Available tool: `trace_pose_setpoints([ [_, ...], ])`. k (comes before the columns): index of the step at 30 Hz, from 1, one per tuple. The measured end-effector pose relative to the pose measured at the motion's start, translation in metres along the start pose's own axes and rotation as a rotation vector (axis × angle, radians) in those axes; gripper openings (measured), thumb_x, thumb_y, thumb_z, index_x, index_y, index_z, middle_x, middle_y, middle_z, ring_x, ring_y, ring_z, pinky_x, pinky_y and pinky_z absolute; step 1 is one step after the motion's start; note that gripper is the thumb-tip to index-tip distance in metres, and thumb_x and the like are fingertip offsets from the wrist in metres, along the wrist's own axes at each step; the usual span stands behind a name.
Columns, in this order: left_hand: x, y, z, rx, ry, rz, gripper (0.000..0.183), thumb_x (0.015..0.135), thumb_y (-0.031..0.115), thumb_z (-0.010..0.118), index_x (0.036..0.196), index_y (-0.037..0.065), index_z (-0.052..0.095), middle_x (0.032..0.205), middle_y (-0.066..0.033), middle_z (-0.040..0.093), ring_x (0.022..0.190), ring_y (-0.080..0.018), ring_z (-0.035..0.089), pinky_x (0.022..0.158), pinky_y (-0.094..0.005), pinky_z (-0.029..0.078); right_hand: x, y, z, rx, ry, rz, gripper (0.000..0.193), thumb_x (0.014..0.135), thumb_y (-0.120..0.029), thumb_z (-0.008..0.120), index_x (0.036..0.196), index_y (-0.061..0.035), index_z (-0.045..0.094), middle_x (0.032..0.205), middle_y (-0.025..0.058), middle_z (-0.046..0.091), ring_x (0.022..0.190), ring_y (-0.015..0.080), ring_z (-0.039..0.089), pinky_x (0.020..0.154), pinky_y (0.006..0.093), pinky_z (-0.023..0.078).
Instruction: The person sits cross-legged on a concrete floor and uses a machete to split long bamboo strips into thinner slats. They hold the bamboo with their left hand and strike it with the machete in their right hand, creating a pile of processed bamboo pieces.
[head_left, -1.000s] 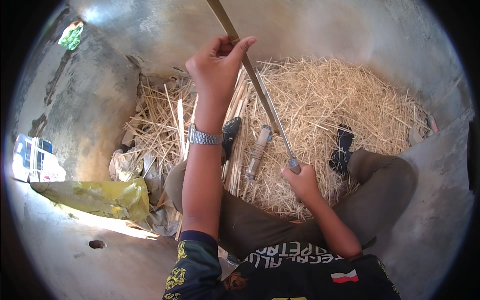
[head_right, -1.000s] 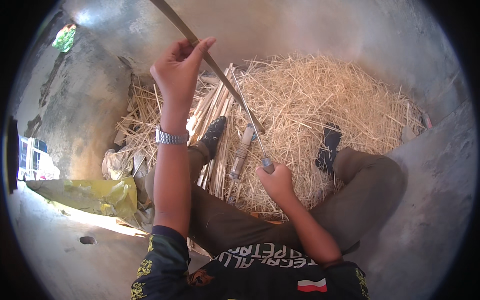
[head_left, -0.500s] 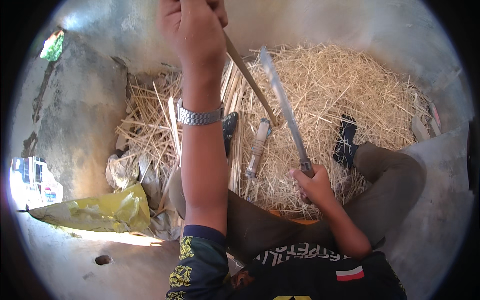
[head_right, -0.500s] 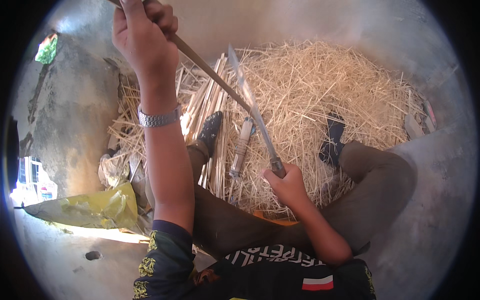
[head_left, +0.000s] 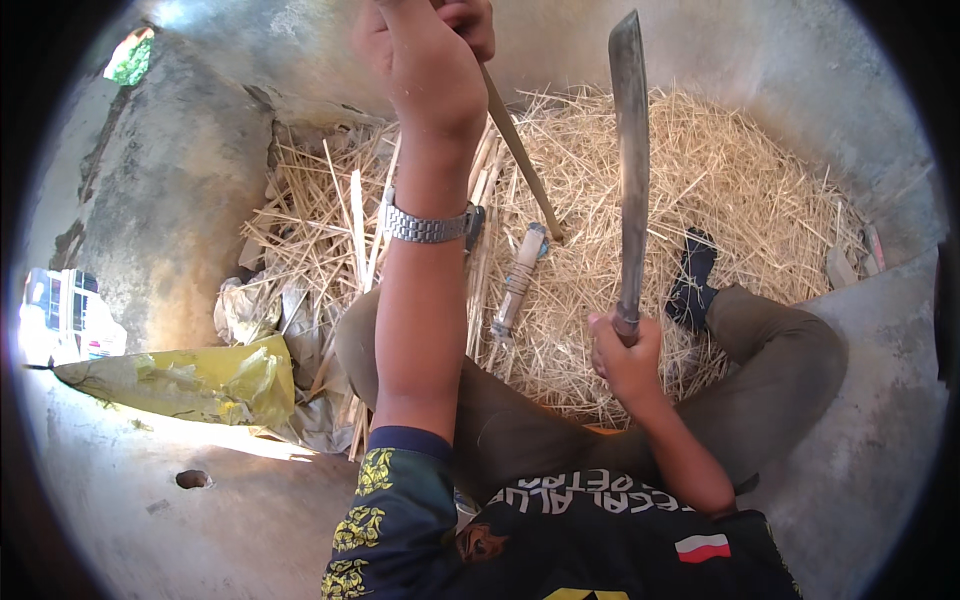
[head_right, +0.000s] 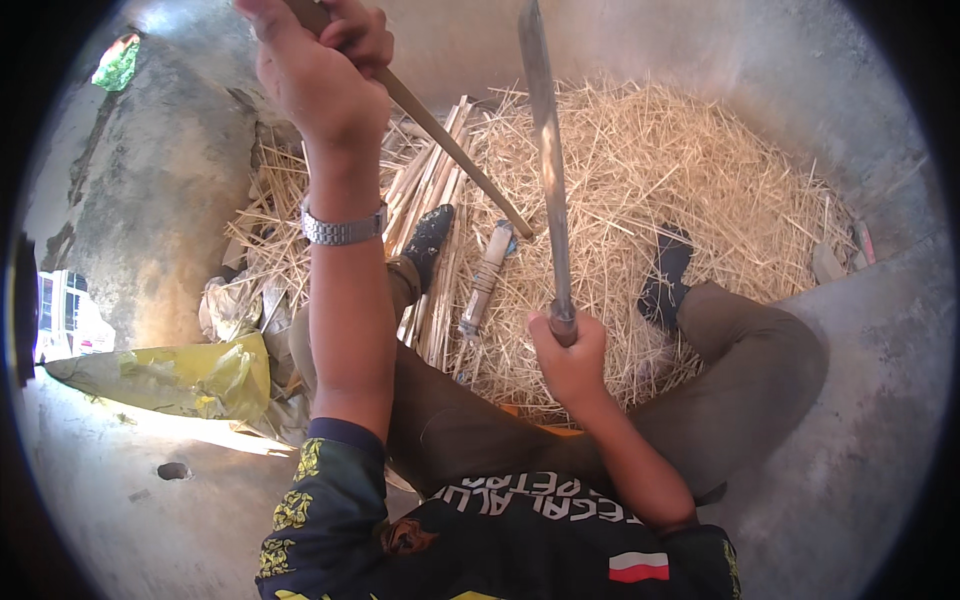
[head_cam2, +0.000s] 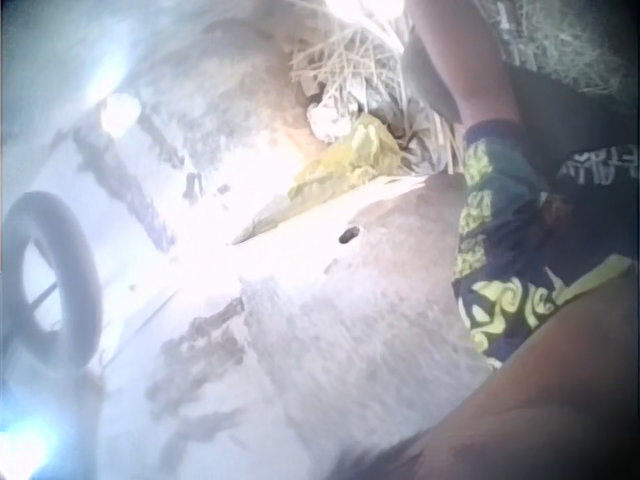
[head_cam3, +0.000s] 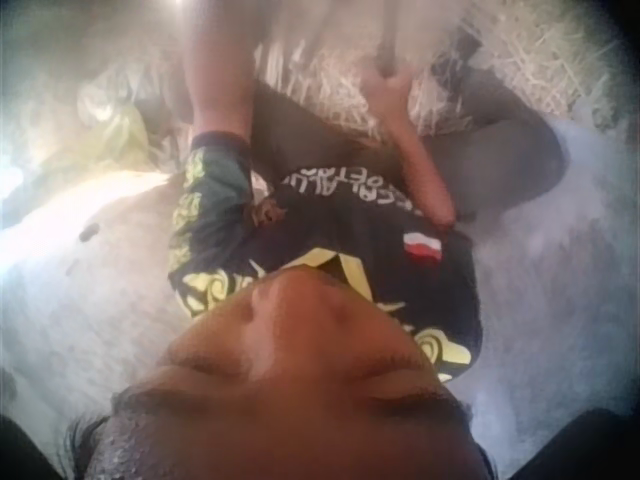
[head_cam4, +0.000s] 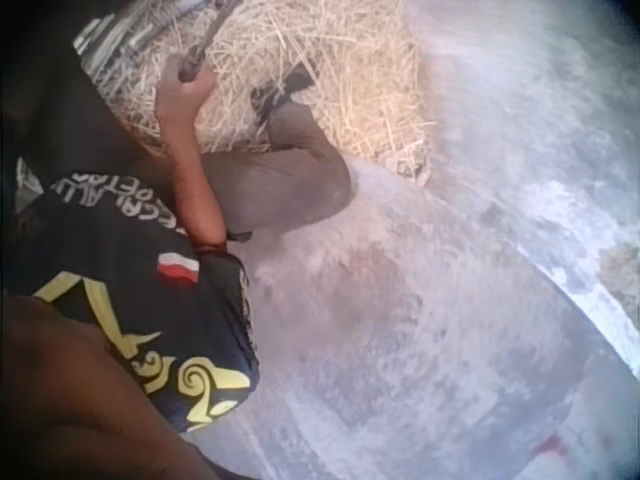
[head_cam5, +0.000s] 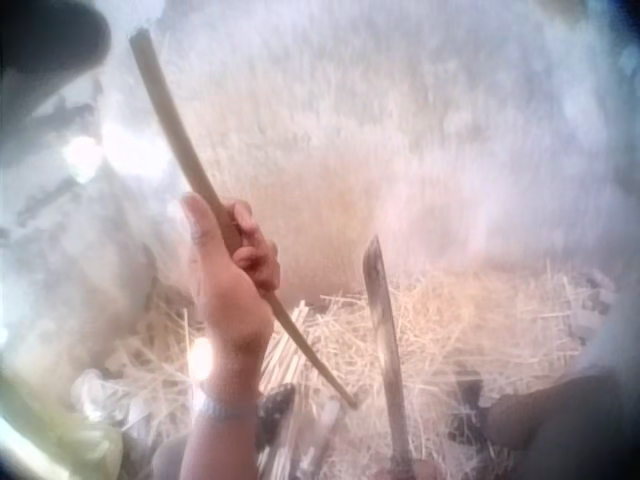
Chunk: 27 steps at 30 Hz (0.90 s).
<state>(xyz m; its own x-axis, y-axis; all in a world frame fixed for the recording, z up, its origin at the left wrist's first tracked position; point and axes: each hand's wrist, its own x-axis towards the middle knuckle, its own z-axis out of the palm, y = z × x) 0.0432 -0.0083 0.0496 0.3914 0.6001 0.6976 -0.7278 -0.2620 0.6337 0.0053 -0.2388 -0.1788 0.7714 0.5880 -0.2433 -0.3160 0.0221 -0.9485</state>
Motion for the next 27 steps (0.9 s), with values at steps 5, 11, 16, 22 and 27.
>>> trace_pose_setpoints([
  [5,-0.005,0.001,0.0,0.074,-0.058,0.035,0.069,0.1,0.072,0.036,0.087,0.006,0.05,0.062,0.005,0.028,0.048,-0.0064,0.023,0.045,-0.0251,0.019,0.019,0.011,-0.002,-0.259,-0.139,0.225,0.026,0.085,-0.015,0.069,0.065,-0.0048,0.056,0.056,-0.0014,0.052,0.051,0.0085,0.048,0.049,0.0325,0.038],
  [11,-0.004,0.005,-0.007,0.074,-0.019,0.025,0.071,0.1,0.072,0.035,0.09,0.004,0.052,0.061,0.0053,0.031,0.046,-0.0054,0.026,0.044,-0.0247,0.019,-0.002,-0.004,-0.003,-0.291,-0.015,-0.149,0.028,0.086,-0.016,0.07,0.066,-0.0034,0.056,0.057,-0.0015,0.052,0.053,0.0078,0.045,0.05,0.032,0.038],
  [16,-0.007,-0.009,0.002,0.033,-0.035,0.023,0.072,0.1,0.073,0.035,0.092,0.004,0.054,0.062,0.0057,0.031,0.049,-0.0051,0.027,0.045,-0.0242,0.019,0.015,0.032,0.008,-0.184,0.098,-0.28,0.027,0.087,-0.015,0.068,0.067,-0.0023,0.057,0.056,0.0006,0.052,0.054,0.0089,0.044,0.05,0.0342,0.037],
  [22,-0.01,-0.005,0.001,-0.006,-0.049,0.022,0.07,0.102,0.07,0.036,0.094,0.002,0.055,0.065,0.0052,0.032,0.051,-0.005,0.027,0.046,-0.0231,0.02,0.029,0.052,-0.003,-0.446,-0.004,-0.018,0.027,0.081,-0.022,0.07,0.064,-0.0016,0.061,0.057,0.0071,0.06,0.053,0.0177,0.056,0.055,0.0374,0.045],
  [27,-0.012,0.0,0.007,0.041,0.04,0.093,0.057,0.106,0.059,0.038,0.098,0.006,0.055,0.067,0.0043,0.033,0.052,-0.0047,0.028,0.046,-0.0219,0.021,0.035,0.043,-0.013,-0.434,-0.096,0.012,0.027,0.081,-0.02,0.069,0.064,-0.0025,0.059,0.058,0.0056,0.059,0.051,0.0171,0.054,0.054,0.0371,0.044],
])
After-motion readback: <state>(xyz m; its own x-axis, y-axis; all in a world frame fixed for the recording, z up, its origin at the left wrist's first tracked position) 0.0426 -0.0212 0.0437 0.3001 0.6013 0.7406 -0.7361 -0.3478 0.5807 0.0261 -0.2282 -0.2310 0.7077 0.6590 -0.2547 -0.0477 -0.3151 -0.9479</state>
